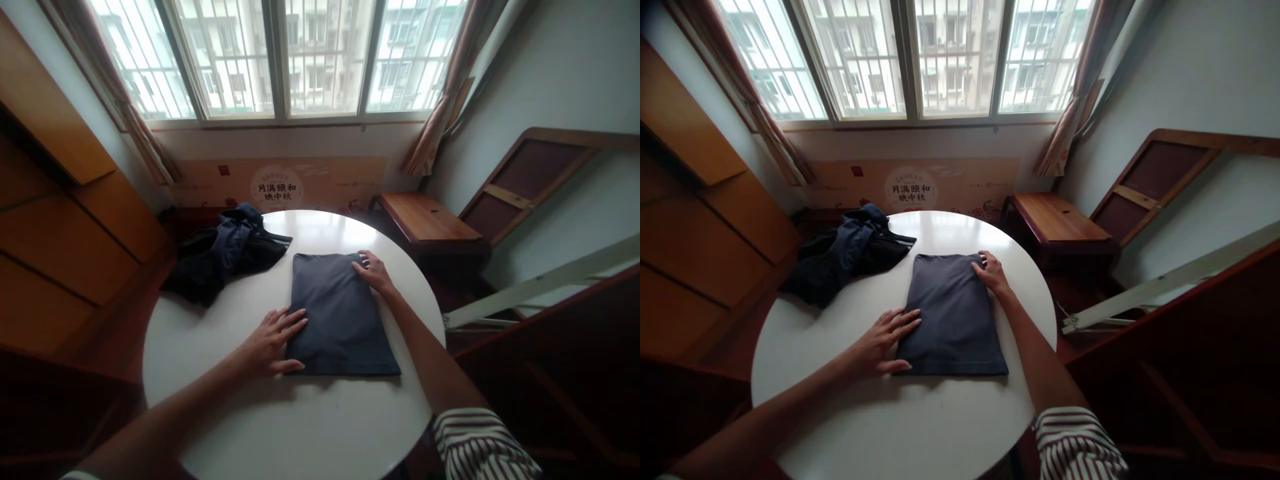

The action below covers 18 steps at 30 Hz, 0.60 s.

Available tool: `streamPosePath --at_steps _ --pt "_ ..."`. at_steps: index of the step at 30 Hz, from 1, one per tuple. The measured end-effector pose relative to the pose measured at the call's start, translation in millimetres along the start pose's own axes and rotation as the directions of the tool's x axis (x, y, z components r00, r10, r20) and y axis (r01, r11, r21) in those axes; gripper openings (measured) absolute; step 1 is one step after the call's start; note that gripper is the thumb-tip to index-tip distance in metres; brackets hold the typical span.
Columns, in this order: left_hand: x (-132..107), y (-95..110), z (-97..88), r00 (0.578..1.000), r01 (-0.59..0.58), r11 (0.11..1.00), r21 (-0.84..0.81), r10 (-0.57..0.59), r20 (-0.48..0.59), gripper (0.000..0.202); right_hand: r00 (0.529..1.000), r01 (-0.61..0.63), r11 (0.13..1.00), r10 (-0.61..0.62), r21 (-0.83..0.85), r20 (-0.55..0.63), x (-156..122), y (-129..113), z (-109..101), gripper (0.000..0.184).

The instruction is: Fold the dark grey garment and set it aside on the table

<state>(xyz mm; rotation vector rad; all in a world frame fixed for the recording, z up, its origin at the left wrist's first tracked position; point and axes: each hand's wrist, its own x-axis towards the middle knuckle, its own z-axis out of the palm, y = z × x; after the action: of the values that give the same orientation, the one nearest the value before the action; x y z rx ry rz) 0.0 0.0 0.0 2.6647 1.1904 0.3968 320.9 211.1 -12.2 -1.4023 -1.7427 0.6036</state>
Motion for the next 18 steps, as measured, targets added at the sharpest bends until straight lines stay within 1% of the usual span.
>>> streamPosePath --at_steps 2,4,6,7,8,9,10,12,13,14,15,17,18 --pt "-0.9 0.1 0.5 0.998 -0.011 1.0 -0.024 0.01 -0.067 0.064 1.0 0.003 0.998 -0.003 -0.056 -0.009 -0.5 -5.5 -2.8 0.045" --pt "-3.4 -0.5 0.1 0.987 -0.009 0.999 -0.052 0.001 -0.163 0.046 0.998 0.046 0.981 -0.055 -0.188 -0.042 -2.1 -16.1 -8.1 0.047" --pt "-6.8 -1.8 -2.7 0.979 -0.025 1.0 -0.02 0.02 -0.205 0.047 0.991 0.113 0.937 -0.129 -0.33 -0.027 -8.4 -32.4 -15.6 0.045" --pt "-8.3 -2.8 -5.4 0.98 -0.055 0.998 0.031 0.06 -0.187 0.051 0.986 0.16 0.915 -0.167 -0.371 0.013 -14.7 -42.3 -19.7 0.042" --pt "-9.4 -3.9 -9.0 0.982 -0.102 0.99 0.095 0.116 -0.147 0.054 0.975 0.22 0.899 -0.208 -0.379 0.073 -23.6 -52.8 -23.8 0.038" --pt "-9.6 -5.0 -13.3 0.98 -0.162 0.974 0.16 0.178 -0.092 0.057 0.956 0.292 0.888 -0.254 -0.356 0.149 -35.3 -63.2 -27.7 0.035" --pt "-8.9 -6.0 -17.9 0.971 -0.226 0.951 0.212 0.238 -0.033 0.059 0.923 0.368 0.878 -0.307 -0.307 0.23 -49.5 -73.0 -31.2 0.032" --pt "-4.0 -7.9 -26.7 0.938 -0.345 0.902 0.26 0.34 0.065 0.061 0.829 0.492 0.854 -0.4 -0.168 0.391 -82.9 -88.2 -37.0 0.03" --pt "0.0 -8.9 -30.1 0.917 -0.399 0.878 0.264 0.387 0.099 0.061 0.781 0.522 0.847 -0.424 -0.104 0.458 -100.5 -92.7 -39.6 0.031" --pt "4.7 -10.0 -32.2 0.892 -0.453 0.852 0.262 0.436 0.122 0.059 0.74 0.535 0.843 -0.436 -0.055 0.513 -117.4 -94.9 -42.0 0.034" --pt "9.8 -11.1 -33.0 0.864 -0.504 0.825 0.256 0.485 0.135 0.057 0.708 0.541 0.841 -0.439 -0.026 0.553 -133.1 -95.0 -44.4 0.039" --pt "19.6 -13.4 -30.2 0.819 -0.574 0.784 0.237 0.559 0.131 0.051 0.667 0.553 0.833 -0.427 -0.021 0.611 -159.0 -90.3 -49.3 0.055" --pt "23.7 -14.3 -27.0 0.805 -0.592 0.776 0.22 0.581 0.119 0.048 0.65 0.563 0.826 -0.416 -0.035 0.636 -169.2 -86.7 -51.7 0.065"
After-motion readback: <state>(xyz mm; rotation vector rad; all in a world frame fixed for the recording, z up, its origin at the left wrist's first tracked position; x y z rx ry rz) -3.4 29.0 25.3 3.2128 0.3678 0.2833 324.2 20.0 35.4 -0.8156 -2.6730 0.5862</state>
